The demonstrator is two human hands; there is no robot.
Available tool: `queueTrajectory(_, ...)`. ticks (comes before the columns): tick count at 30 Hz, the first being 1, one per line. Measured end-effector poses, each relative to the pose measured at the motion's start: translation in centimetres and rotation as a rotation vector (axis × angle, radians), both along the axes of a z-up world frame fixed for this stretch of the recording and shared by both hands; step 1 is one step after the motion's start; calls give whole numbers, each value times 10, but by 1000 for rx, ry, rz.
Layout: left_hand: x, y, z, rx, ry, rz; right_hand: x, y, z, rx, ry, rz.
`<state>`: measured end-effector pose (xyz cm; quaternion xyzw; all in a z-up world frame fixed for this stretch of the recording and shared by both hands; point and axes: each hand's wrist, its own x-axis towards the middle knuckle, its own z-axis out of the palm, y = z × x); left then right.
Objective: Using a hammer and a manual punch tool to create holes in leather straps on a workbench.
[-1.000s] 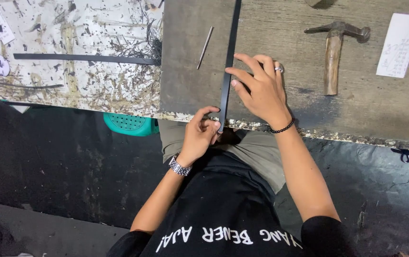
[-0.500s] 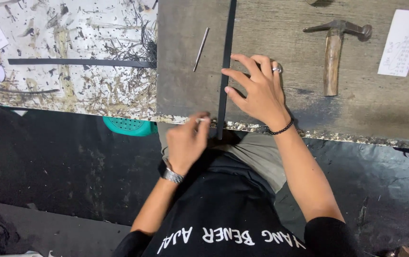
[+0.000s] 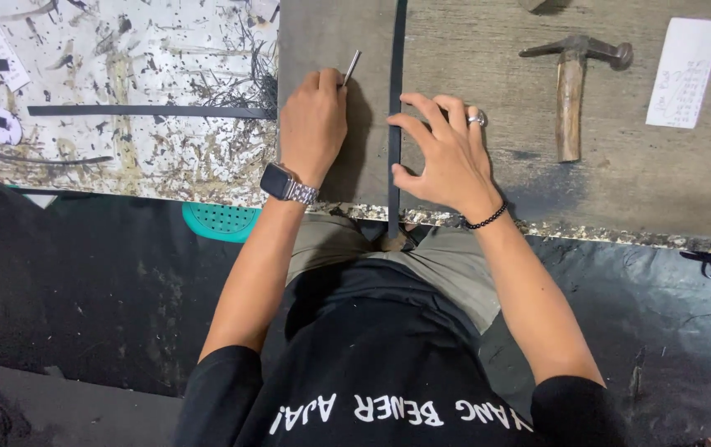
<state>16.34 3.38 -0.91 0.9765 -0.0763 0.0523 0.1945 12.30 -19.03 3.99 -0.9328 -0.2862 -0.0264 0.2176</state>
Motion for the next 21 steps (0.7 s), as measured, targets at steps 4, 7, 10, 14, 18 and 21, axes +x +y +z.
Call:
queueTrajectory(4, -3, -4, -12, 126, -85, 20, -3, 1, -5, 13, -16, -12)
queueTrajectory(7, -6, -9, -24, 358, -194, 84, -8, 8, -7, 5, -27, -72)
queueTrajectory(10, -13, -9, -17, 436, -150, 62, -20, 24, -7, 21, -94, -176)
queueTrajectory(14, -18, 1, -16, 471, -131, 62, -17, 27, -14, 49, 119, -340)
queueTrajectory(18, -28, 13, 21, -294, 291, 96, 7, 8, -11, 189, 207, -505)
queueTrajectory(21, -49, 18, 35, -610, 462, 84, 18, -19, -17, 210, 73, -522)
